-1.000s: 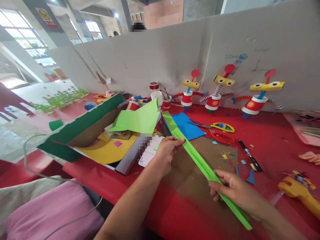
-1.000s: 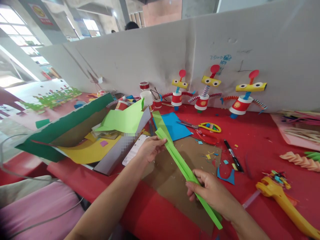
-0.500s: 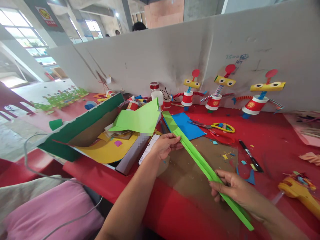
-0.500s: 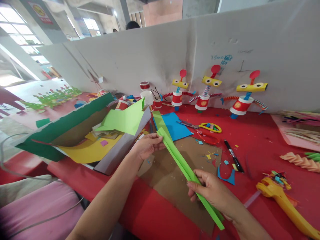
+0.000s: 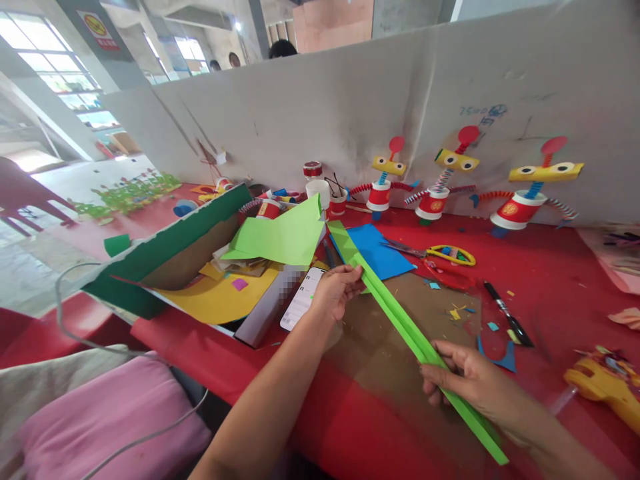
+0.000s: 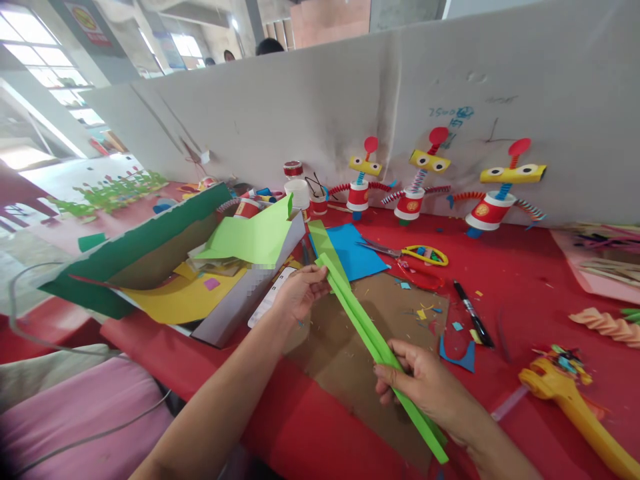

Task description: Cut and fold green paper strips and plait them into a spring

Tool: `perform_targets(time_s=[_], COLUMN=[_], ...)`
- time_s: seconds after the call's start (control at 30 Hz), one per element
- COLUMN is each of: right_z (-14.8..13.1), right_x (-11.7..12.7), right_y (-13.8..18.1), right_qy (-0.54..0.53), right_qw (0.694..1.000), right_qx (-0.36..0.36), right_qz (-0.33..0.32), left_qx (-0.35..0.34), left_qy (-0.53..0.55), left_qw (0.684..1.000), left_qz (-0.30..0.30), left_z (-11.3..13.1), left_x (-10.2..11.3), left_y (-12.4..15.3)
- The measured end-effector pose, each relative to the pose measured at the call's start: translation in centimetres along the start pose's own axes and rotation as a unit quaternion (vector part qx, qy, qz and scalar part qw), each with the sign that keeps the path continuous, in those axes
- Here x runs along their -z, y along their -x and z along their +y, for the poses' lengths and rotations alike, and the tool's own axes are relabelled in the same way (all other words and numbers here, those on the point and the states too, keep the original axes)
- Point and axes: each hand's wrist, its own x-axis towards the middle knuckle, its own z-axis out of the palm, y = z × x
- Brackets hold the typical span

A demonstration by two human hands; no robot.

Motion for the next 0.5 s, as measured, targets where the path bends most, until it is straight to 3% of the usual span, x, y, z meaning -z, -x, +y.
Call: perform_targets(time_s=[0.13,0.23,0.3,0.4,0.5], right_z=[-0.2,-0.5,-0.6,-0.8,-0.9], right_x=[0.8,1.2,1.1,0.7,0.2], right_y=[0.1,0.1,0.1,0.1,0.2], right_qy=[0.012,0.009,0.013,0.011,-0.014], right_qw=[0.997,0.990,0.985,0.977,0.975], right_qx=[0.030,0.056,0.069,0.086,0.095], right_qz=[0.063,0.128,0.159,0.193,0.199], left_qx=[-0.055,-0.179,-0.217,-0.214,-0.209], left_qy=[-0.050,-0.192,-0.300,-0.380,-0.327], left_qw=[0.997,0.963,0.929,0.898,0.917], left_qz=[0.022,0.054,-0.004,-0.055,-0.097], left_z=[-1.1,-2.9,-4.2,-5.3,-5.3], left_x=[-0.9,-1.8,-2.4,-3.1,-3.6], left_y=[0.6,1.6,2.4,3.6,4.3])
